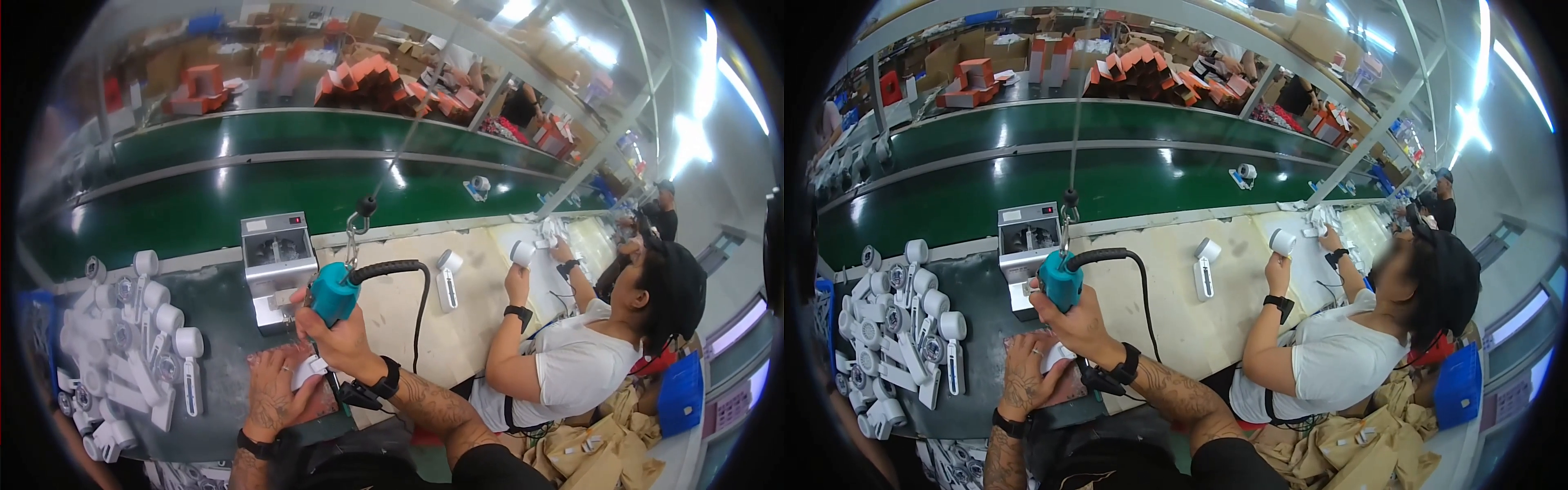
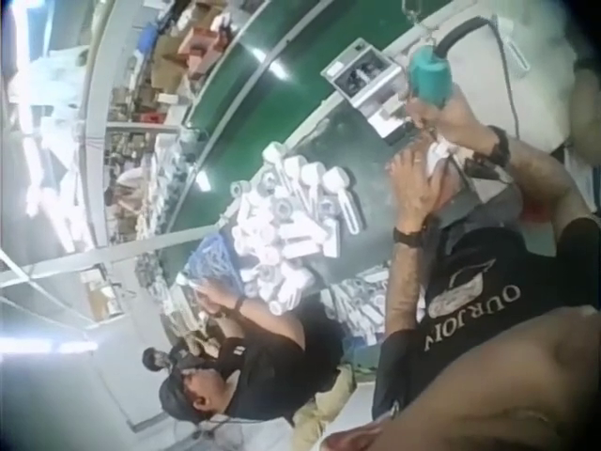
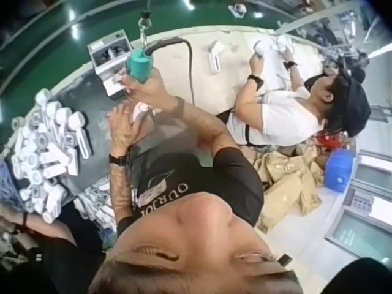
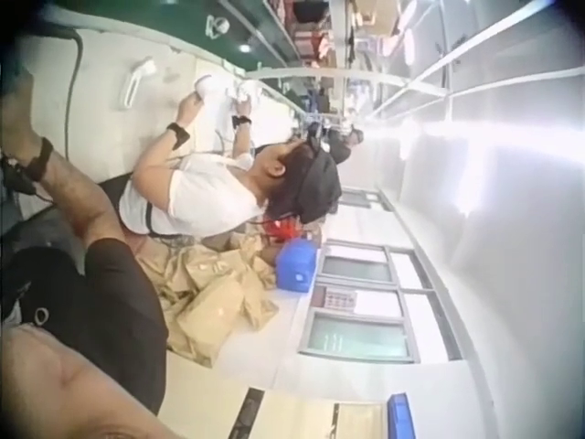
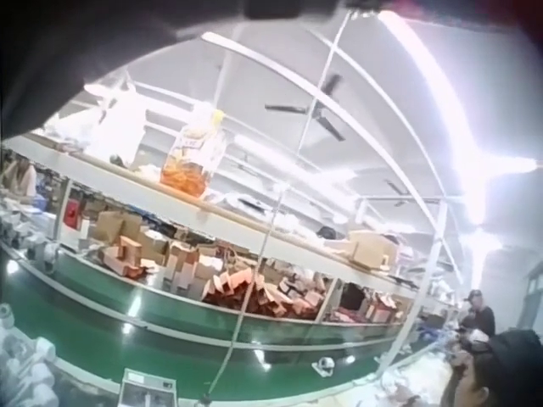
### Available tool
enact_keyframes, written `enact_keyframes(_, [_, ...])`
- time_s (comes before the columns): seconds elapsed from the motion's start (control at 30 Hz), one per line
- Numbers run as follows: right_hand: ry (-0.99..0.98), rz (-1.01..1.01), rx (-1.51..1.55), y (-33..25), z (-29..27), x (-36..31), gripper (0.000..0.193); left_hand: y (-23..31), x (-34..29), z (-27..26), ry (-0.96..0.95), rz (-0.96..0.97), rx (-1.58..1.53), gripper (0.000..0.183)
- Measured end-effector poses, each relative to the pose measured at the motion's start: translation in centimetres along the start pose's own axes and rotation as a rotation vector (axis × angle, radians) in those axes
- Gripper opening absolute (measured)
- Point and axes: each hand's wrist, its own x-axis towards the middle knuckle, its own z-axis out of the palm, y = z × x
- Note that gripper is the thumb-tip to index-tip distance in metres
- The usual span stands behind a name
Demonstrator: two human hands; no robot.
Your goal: The person picks up a white fan, places it on a block, and uses a power screwdriver to drive a screw into it before setting it aside and repeating the process with several more fans.
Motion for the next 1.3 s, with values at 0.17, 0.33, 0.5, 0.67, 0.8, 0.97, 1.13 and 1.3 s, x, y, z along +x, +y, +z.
enact_keyframes(0.17, [0.003,-0.019,-0.024,0.3,0.6,0.9,0.039,0.1,0.0,-0.3,0.002,-0.004,-0.05,0.038])
enact_keyframes(0.33, [0.042,-0.039,0.056,1.6,1.4,1.8,0.042,-0.4,-1.1,-0.7,-0.007,-0.059,0.058,0.039])
enact_keyframes(0.5, [0.072,-0.189,0.029,2.1,0.2,2.4,0.044,-0.9,-0.1,0.2,0.048,0.01,-0.001,0.04])
enact_keyframes(0.67, [0.1,-0.204,-0.001,0.9,1.3,3.4,0.051,-1.4,-0.6,0.4,0.059,-0.053,0.043,0.042])
enact_keyframes(0.8, [0.099,-0.196,0.016,2.0,1.9,4.2,0.051,-1.9,-1.2,0.6,0.056,-0.053,0.043,0.042])
enact_keyframes(0.97, [0.066,-0.24,-0.009,2.9,2.7,5.0,0.046,-1.6,-1.3,0.3,0.048,-0.065,0.033,0.04])
enact_keyframes(1.13, [0.066,-0.244,0.034,4.0,2.4,5.0,0.039,-1.3,-1.0,-0.3,0.028,-0.058,0.021,0.04])
enact_keyframes(1.3, [0.04,-0.21,0.048,3.7,2.6,4.8,0.029,-1.3,-0.9,-0.3,0.016,-0.057,0.064,0.039])
